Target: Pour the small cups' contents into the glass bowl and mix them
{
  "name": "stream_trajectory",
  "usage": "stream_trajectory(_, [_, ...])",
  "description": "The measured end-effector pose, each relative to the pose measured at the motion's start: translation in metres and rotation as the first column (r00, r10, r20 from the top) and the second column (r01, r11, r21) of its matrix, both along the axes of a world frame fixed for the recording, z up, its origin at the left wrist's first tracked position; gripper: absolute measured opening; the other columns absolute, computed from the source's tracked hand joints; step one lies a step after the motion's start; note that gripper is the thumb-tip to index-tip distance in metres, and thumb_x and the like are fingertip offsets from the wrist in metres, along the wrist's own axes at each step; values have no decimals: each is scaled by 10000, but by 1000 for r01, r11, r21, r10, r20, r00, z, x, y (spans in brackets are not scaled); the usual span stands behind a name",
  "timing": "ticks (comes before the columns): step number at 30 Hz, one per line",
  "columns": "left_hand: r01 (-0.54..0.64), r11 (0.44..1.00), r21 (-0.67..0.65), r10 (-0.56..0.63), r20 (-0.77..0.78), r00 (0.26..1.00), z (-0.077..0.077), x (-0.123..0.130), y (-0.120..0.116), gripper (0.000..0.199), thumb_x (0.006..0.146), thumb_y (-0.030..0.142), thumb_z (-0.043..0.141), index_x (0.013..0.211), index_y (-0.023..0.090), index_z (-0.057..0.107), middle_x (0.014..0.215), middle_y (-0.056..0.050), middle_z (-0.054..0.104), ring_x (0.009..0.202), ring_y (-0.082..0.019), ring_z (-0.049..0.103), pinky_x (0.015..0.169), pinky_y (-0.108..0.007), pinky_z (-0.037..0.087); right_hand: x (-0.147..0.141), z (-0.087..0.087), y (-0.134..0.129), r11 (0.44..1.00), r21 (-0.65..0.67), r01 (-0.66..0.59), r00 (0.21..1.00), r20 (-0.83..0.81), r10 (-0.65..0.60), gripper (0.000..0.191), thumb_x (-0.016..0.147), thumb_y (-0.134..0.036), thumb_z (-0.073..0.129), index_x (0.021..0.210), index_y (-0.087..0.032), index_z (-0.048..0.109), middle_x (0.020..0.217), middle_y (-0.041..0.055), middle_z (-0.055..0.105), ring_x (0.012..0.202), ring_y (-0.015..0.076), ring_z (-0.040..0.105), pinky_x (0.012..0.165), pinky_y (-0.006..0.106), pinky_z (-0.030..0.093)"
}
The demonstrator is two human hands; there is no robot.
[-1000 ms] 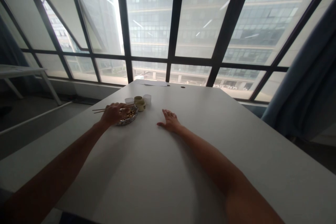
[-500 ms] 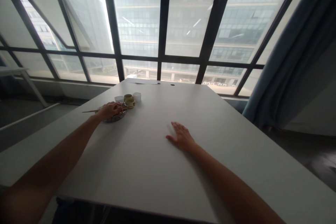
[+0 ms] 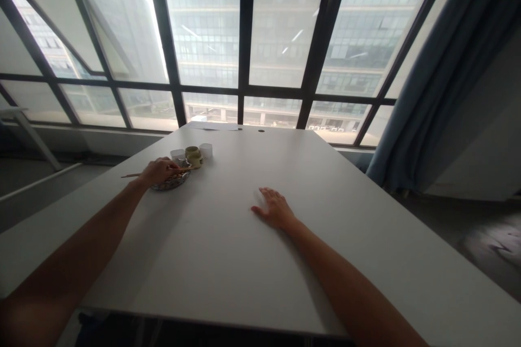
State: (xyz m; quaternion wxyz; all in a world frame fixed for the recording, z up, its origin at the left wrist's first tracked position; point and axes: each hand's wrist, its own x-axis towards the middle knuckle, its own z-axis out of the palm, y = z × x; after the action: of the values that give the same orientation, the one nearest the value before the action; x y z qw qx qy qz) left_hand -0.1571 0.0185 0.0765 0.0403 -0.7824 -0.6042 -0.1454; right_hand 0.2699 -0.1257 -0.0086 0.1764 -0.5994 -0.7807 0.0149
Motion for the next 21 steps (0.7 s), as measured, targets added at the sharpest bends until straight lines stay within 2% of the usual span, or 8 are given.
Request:
stream_trajectory(7, [-66, 994, 83, 68, -21, 997, -1, 6, -2, 471, 860, 599, 525, 941, 197, 756, 1110, -130, 684, 1089, -321, 590, 966, -418, 406, 3, -4, 1, 999, 26, -31, 999, -32, 32, 701, 935, -594, 548, 1485, -172, 441, 1498, 145, 451, 1386, 302, 397, 1147, 468, 335])
stream_trajectory(11, [-210, 962, 174, 203, 58, 977, 3, -11, -2, 534, 922, 603, 412, 1027, 189, 733, 1192, -138, 667, 1142, -344, 569, 990, -459, 402, 7, -7, -1, 997, 50, -52, 997, -61, 55, 700, 934, -582, 565, 1469, -145, 451, 1480, 162, 465, 1373, 312, 408, 1142, 479, 344])
stream_trajectory(14, [-312, 947, 76, 299, 143, 943, 8, -28, 1, 558, 948, 561, 367, 1173, 152, 672, 1285, -155, 636, 1203, -348, 554, 986, -440, 423, 10, -9, -2, 996, 76, -49, 995, -82, 55, 695, 928, -571, 580, 1460, -142, 457, 1471, 170, 467, 1368, 320, 410, 1142, 494, 348])
stream_trajectory(17, [-301, 953, -47, 304, 191, 933, 9, -37, 5, 574, 956, 514, 373, 1342, 128, 548, 1296, -139, 646, 1193, -305, 584, 956, -375, 456, 13, -11, -3, 994, 100, -43, 994, -99, 53, 673, 924, -545, 601, 1454, -153, 461, 1464, 167, 474, 1362, 318, 416, 1140, 495, 354])
stream_trajectory(21, [-281, 958, -59, 287, 137, 948, 5, -34, 10, 592, 956, 536, 353, 1404, 177, 498, 1374, -124, 603, 1199, -292, 588, 954, -354, 460, 13, -11, -2, 994, 101, -49, 993, -98, 59, 665, 922, -510, 616, 1447, -132, 460, 1455, 173, 485, 1353, 318, 425, 1132, 494, 364])
